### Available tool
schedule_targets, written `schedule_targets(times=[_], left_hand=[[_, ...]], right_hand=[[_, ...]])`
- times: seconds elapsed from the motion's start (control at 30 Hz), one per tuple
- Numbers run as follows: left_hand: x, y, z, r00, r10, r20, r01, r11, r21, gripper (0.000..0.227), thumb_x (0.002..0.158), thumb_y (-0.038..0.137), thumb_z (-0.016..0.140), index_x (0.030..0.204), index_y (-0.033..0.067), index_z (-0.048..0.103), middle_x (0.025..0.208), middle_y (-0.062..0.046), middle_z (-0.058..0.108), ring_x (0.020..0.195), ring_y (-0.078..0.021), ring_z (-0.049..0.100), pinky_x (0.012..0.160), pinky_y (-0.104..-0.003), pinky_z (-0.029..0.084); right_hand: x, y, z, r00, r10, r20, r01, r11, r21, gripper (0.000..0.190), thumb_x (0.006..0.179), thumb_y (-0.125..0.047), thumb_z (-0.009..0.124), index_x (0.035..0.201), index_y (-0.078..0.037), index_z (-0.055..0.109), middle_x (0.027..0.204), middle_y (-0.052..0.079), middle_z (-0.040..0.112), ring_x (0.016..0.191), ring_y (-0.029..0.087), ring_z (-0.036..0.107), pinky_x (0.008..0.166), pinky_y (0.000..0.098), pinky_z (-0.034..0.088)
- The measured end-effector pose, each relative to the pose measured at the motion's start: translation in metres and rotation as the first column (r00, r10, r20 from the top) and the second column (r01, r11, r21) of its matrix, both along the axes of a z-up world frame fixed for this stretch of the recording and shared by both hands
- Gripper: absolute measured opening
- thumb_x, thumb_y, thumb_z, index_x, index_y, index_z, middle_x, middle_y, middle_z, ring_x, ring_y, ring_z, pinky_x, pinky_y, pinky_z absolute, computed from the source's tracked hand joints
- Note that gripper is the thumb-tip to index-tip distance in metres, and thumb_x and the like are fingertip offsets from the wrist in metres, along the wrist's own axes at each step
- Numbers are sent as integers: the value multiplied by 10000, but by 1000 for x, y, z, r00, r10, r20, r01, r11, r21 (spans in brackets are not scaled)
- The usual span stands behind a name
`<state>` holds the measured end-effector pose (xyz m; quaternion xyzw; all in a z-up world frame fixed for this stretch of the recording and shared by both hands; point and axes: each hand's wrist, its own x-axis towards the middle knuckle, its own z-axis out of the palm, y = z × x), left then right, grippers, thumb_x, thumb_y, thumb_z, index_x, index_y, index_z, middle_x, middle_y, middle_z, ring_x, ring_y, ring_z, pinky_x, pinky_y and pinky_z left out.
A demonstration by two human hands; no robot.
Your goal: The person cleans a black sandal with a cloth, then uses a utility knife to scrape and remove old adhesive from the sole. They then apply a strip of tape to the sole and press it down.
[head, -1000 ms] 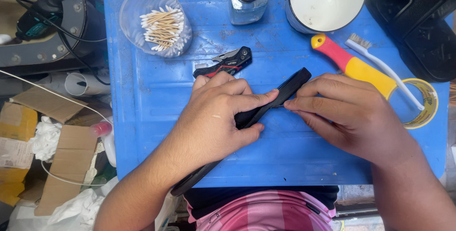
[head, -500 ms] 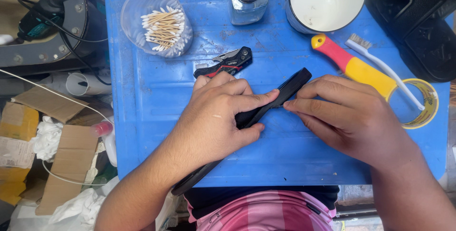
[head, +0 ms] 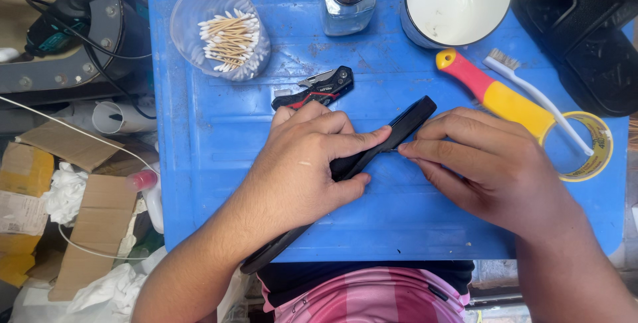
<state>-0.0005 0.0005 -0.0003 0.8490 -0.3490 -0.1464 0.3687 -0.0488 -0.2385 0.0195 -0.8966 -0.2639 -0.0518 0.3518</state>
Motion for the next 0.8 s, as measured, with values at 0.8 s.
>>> schedule_targets(times=[0.8], left_hand=[[1,0,5,998,-62,-28,56,984,-172,440,741,152,812,1161,176,682,1074,-1,675,951,-224,681,836,-369,486]], right_hand=[[-5,1,-1,998,-15,62,21,996,-92,269,736,-10,796,998,-39,742,947,84,690,881,271,683,740,369,543]])
